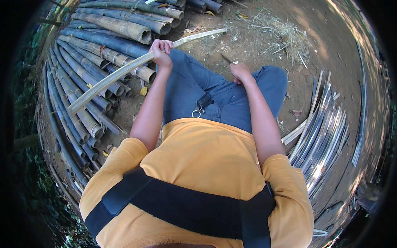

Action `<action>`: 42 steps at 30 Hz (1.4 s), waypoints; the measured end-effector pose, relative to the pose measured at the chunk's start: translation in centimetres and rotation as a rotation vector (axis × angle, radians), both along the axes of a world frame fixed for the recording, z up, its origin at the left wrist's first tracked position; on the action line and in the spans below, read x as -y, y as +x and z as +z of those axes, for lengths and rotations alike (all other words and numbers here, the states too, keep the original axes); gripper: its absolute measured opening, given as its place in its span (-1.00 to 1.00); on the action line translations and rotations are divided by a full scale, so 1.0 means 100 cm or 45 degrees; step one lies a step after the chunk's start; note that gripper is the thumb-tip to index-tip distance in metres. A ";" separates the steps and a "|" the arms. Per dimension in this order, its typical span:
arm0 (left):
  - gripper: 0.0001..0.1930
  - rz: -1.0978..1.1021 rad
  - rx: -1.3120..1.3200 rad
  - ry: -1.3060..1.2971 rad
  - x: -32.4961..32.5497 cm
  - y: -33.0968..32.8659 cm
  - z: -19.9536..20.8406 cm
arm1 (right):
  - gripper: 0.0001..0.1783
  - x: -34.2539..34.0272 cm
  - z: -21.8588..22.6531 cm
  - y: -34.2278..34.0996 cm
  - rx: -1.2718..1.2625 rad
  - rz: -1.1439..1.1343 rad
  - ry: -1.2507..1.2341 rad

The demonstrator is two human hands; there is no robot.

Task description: The person shaves and smooths a length of bamboo using a knife while sitting outdoors.

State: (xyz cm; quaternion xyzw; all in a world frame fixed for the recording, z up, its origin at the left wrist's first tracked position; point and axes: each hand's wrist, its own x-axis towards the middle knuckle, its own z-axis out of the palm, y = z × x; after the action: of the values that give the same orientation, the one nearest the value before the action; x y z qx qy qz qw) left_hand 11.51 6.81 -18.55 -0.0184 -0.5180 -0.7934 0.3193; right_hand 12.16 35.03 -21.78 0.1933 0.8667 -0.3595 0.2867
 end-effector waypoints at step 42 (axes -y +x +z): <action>-0.66 -0.207 -0.057 -0.132 -0.022 -0.088 0.070 | -0.70 -0.035 0.028 -0.063 0.026 0.380 0.351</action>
State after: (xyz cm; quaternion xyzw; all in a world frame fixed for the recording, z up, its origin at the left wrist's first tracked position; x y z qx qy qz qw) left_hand 2.74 9.05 -11.57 -0.0948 -0.5480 -0.7881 0.2639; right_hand 5.88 38.51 -19.01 0.1037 0.9238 -0.1890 0.3163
